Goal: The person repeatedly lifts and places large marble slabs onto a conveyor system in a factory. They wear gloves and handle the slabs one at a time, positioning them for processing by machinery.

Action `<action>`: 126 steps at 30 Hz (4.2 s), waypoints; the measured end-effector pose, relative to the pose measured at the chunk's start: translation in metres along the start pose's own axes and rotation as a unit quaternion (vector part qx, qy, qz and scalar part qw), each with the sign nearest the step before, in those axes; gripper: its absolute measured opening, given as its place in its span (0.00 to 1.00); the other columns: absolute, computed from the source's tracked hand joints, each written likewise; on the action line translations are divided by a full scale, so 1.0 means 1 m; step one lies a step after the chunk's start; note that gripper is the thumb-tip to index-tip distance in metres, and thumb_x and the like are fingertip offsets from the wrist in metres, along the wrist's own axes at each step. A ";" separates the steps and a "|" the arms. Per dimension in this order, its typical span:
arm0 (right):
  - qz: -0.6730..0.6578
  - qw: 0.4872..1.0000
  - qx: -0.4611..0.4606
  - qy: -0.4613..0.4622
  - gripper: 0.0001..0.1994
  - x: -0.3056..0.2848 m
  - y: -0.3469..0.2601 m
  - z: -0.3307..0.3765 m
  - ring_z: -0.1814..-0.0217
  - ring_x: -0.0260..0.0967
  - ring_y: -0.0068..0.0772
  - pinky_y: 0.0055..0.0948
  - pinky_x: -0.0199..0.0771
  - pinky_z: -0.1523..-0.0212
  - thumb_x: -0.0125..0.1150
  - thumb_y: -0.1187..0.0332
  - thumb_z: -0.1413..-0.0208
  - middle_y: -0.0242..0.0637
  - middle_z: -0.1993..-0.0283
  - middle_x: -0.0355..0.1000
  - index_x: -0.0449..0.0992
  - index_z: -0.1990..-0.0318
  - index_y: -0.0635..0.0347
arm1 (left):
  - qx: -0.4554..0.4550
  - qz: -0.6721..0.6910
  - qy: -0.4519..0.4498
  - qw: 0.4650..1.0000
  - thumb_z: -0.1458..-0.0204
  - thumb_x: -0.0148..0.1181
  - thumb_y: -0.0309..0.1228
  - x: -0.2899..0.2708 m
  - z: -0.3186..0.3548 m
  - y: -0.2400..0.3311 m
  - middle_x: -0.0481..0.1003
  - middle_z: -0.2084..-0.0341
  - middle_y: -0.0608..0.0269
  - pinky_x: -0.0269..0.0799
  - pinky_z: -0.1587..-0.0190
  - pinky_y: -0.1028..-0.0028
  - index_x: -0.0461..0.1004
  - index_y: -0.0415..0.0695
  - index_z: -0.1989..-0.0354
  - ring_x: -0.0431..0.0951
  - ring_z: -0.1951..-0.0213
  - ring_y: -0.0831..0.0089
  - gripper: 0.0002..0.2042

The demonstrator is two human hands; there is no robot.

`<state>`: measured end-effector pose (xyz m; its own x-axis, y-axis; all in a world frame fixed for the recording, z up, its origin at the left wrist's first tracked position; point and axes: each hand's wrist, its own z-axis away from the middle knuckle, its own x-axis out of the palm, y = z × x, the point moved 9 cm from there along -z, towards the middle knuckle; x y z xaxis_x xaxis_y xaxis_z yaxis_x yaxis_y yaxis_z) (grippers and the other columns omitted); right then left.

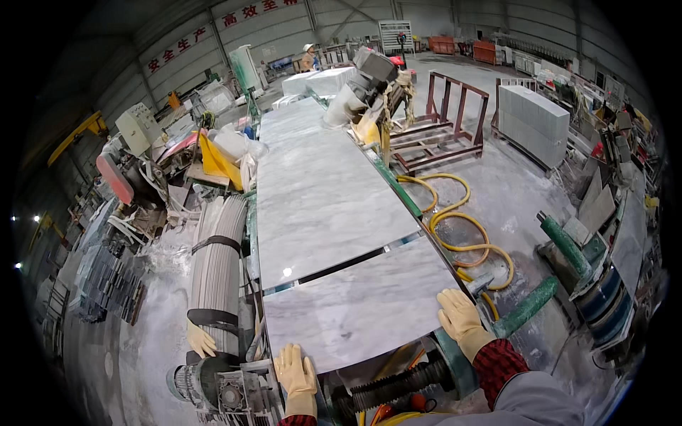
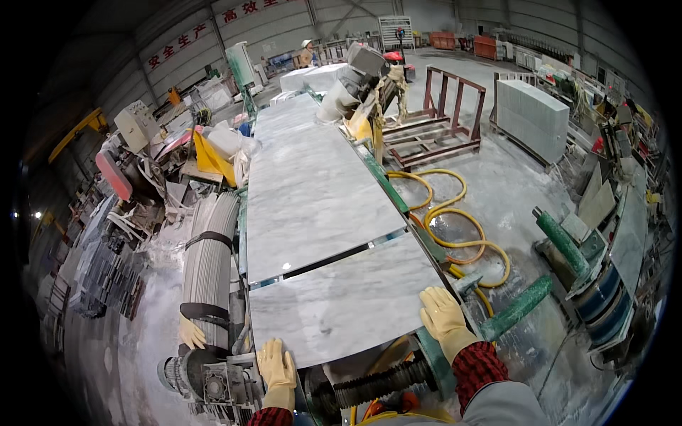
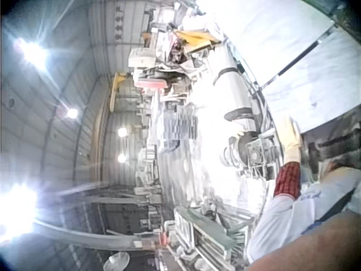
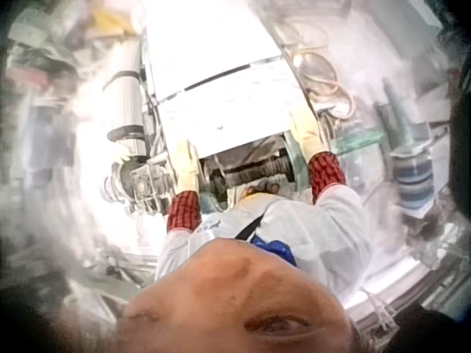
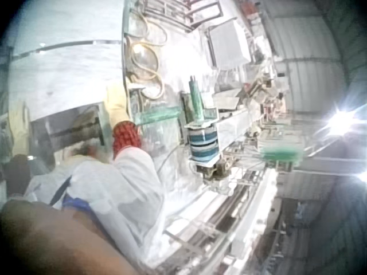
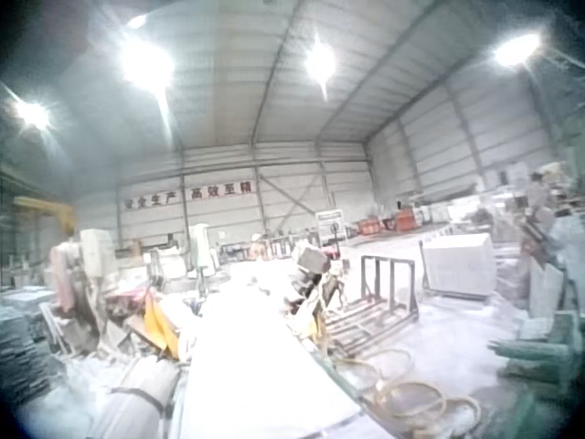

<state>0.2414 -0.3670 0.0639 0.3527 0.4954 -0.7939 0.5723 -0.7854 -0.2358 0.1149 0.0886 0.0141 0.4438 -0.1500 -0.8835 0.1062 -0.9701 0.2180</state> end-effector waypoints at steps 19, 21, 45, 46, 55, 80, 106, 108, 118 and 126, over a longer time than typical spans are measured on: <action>-0.010 1.000 -0.002 -0.014 0.21 -0.002 -0.003 0.003 0.40 0.72 0.61 0.54 0.72 0.34 0.65 0.73 0.44 0.53 0.43 0.76 0.77 0.42 0.67 | -0.007 0.009 -0.028 1.000 0.36 0.62 0.35 -0.007 -0.001 0.006 0.75 0.33 0.45 0.59 0.26 0.43 0.74 0.42 0.34 0.71 0.32 0.42 0.23; 0.013 1.000 -0.022 0.018 0.20 -0.003 -0.003 0.008 0.39 0.72 0.61 0.53 0.73 0.34 0.65 0.73 0.44 0.53 0.43 0.76 0.77 0.43 0.67 | -0.006 0.012 -0.023 1.000 0.36 0.62 0.35 -0.008 0.001 0.007 0.75 0.33 0.45 0.59 0.26 0.43 0.74 0.42 0.34 0.72 0.32 0.41 0.23; -0.001 1.000 0.001 -0.007 0.21 -0.005 0.002 0.016 0.36 0.72 0.60 0.54 0.71 0.31 0.66 0.70 0.41 0.54 0.40 0.76 0.77 0.41 0.67 | -0.004 0.001 -0.025 1.000 0.36 0.62 0.33 -0.006 0.008 0.009 0.75 0.34 0.43 0.59 0.26 0.41 0.74 0.44 0.35 0.72 0.32 0.38 0.21; -0.002 1.000 0.005 -0.014 0.21 -0.004 0.001 0.016 0.36 0.72 0.60 0.54 0.71 0.31 0.66 0.70 0.41 0.53 0.40 0.76 0.77 0.41 0.66 | -0.001 -0.001 -0.016 1.000 0.37 0.62 0.32 -0.006 0.010 0.009 0.75 0.35 0.43 0.59 0.27 0.41 0.74 0.44 0.36 0.72 0.33 0.38 0.21; 0.004 1.000 0.004 -0.007 0.21 -0.002 0.001 0.021 0.36 0.72 0.59 0.54 0.70 0.29 0.66 0.69 0.41 0.53 0.40 0.77 0.78 0.41 0.65 | -0.011 -0.002 -0.024 1.000 0.37 0.63 0.33 -0.003 0.016 0.002 0.73 0.32 0.43 0.58 0.25 0.42 0.74 0.44 0.35 0.72 0.31 0.38 0.22; 0.009 1.000 0.018 -0.016 0.23 0.000 0.004 0.040 0.32 0.72 0.55 0.53 0.67 0.25 0.66 0.65 0.36 0.51 0.36 0.76 0.76 0.37 0.63 | -0.025 0.004 -0.048 0.999 0.31 0.59 0.30 0.011 0.040 -0.018 0.71 0.29 0.34 0.54 0.22 0.39 0.71 0.39 0.27 0.66 0.26 0.36 0.24; 0.009 0.999 0.032 -0.016 0.22 -0.017 0.003 0.048 0.33 0.72 0.56 0.53 0.69 0.27 0.66 0.65 0.37 0.50 0.37 0.76 0.77 0.37 0.63 | 0.014 0.016 -0.016 1.000 0.36 0.61 0.31 -0.014 0.033 0.015 0.74 0.35 0.33 0.58 0.26 0.39 0.75 0.35 0.35 0.71 0.32 0.34 0.22; 0.001 0.998 0.042 -0.035 0.22 -0.016 -0.001 0.044 0.33 0.72 0.57 0.53 0.69 0.28 0.65 0.65 0.37 0.50 0.37 0.77 0.77 0.37 0.63 | 0.014 0.024 -0.017 0.999 0.35 0.61 0.32 -0.013 0.038 0.007 0.74 0.34 0.33 0.57 0.25 0.39 0.76 0.35 0.35 0.71 0.31 0.34 0.22; 0.008 1.000 0.000 -0.005 0.21 -0.027 -0.015 0.039 0.37 0.73 0.59 0.53 0.71 0.31 0.65 0.69 0.42 0.53 0.40 0.77 0.77 0.41 0.65 | 0.003 0.014 -0.017 1.000 0.38 0.61 0.32 -0.029 0.034 0.021 0.77 0.40 0.41 0.63 0.31 0.40 0.76 0.41 0.38 0.75 0.38 0.39 0.21; -0.012 0.999 -0.024 0.038 0.18 -0.036 -0.023 0.037 0.43 0.72 0.63 0.54 0.74 0.39 0.64 0.74 0.43 0.54 0.46 0.76 0.76 0.45 0.66 | -0.015 -0.002 -0.020 1.000 0.37 0.62 0.34 -0.018 0.042 0.009 0.76 0.35 0.41 0.59 0.26 0.41 0.76 0.43 0.36 0.73 0.33 0.38 0.21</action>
<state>0.1884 -0.3808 0.0774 0.3919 0.5420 -0.7434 0.6153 -0.7552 -0.2263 0.0705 0.0741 0.0146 0.4079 -0.1541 -0.8999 0.1352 -0.9646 0.2264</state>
